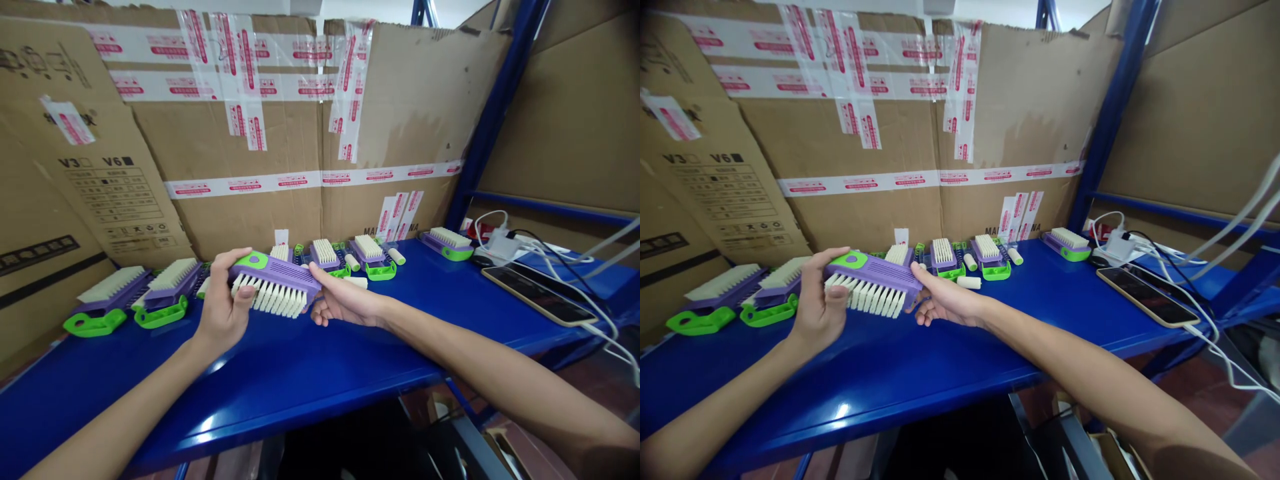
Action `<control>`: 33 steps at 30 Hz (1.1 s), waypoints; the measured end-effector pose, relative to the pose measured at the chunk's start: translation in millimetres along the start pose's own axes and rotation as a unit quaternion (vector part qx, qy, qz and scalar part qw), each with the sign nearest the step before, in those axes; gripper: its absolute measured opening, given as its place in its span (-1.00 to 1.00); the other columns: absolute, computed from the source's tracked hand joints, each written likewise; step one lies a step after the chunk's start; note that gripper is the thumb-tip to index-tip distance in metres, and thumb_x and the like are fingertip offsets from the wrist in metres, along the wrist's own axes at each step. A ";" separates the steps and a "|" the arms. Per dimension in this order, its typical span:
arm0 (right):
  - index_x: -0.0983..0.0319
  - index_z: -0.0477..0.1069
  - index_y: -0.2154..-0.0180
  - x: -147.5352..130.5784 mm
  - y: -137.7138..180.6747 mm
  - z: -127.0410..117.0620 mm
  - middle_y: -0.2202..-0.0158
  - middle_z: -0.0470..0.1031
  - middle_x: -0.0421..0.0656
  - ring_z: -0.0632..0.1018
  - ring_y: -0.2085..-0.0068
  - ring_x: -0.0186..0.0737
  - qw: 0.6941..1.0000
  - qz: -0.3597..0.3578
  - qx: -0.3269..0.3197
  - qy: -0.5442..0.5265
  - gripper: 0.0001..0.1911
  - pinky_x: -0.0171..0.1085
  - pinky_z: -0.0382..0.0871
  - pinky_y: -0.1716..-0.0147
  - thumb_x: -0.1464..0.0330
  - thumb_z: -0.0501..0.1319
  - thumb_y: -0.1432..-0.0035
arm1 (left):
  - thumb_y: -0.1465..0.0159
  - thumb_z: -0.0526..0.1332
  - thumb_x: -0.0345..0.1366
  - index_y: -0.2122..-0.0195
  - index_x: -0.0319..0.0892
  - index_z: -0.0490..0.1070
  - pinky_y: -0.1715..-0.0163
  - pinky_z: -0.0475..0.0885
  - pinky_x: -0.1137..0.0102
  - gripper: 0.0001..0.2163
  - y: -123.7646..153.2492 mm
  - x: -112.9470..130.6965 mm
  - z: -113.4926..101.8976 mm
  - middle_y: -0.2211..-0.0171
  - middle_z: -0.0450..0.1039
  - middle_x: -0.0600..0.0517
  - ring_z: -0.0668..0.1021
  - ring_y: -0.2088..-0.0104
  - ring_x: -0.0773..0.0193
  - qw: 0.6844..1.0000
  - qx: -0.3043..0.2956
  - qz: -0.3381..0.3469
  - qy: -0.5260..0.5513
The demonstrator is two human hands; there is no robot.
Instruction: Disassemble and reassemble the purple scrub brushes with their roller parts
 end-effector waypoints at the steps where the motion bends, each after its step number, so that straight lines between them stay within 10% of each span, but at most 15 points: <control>1: 0.31 0.52 0.13 0.1 0.2 0.2 0.31 0.56 -0.06 0.51 0.41 -0.32 1.000 0.003 0.001 -0.002 -0.19 -0.35 0.41 0.44 -0.30 -0.01 -0.43 | -0.51 0.04 0.22 -0.33 -0.03 0.29 -0.11 0.53 -0.02 -0.45 1.2 -0.8 0.6 -0.11 0.43 -0.16 0.56 -0.08 -0.05 1.000 0.001 0.001 0.003; 10: 0.27 0.54 0.11 -2.3 3.0 6.4 0.52 0.42 -0.19 0.43 0.47 -0.31 0.998 -0.007 0.013 -0.067 -0.25 -0.37 0.28 0.49 -0.22 -0.10 -0.52 | -0.31 0.23 0.37 -0.36 0.06 0.05 -0.18 0.53 -0.12 -0.23 4.3 -3.0 5.3 -0.28 0.28 -0.23 0.54 -0.20 -0.14 0.997 0.027 -0.030 0.070; 18: 0.30 0.54 0.14 7.4 -4.7 2.0 0.48 0.51 -0.11 0.52 0.45 -0.29 0.997 0.012 0.000 -0.081 -0.15 -0.39 0.37 0.47 -0.22 -0.22 -0.53 | -0.41 0.33 0.07 -0.38 0.03 0.14 -0.18 0.55 -0.01 -0.37 -0.4 1.5 11.3 -0.28 0.38 -0.18 0.53 -0.24 -0.05 0.989 -0.035 -0.076 0.124; 33: 0.32 0.47 0.02 2.2 -1.6 5.9 0.27 0.65 0.01 0.71 0.33 -0.17 0.997 0.020 -0.005 -0.081 -0.17 -0.22 0.69 0.23 -0.24 -0.19 -0.50 | -0.35 0.27 0.28 -0.36 0.01 0.26 -0.14 0.51 -0.13 -0.31 9.7 2.2 -5.0 -0.15 0.39 -0.17 0.55 -0.09 -0.13 0.990 0.134 -0.022 0.044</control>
Point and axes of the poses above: each hand's wrist, its own y-axis away from the middle knuckle, its own z-axis out of the palm, x = y × z, the point moved 5 cm from there along -y, towards the middle knuckle
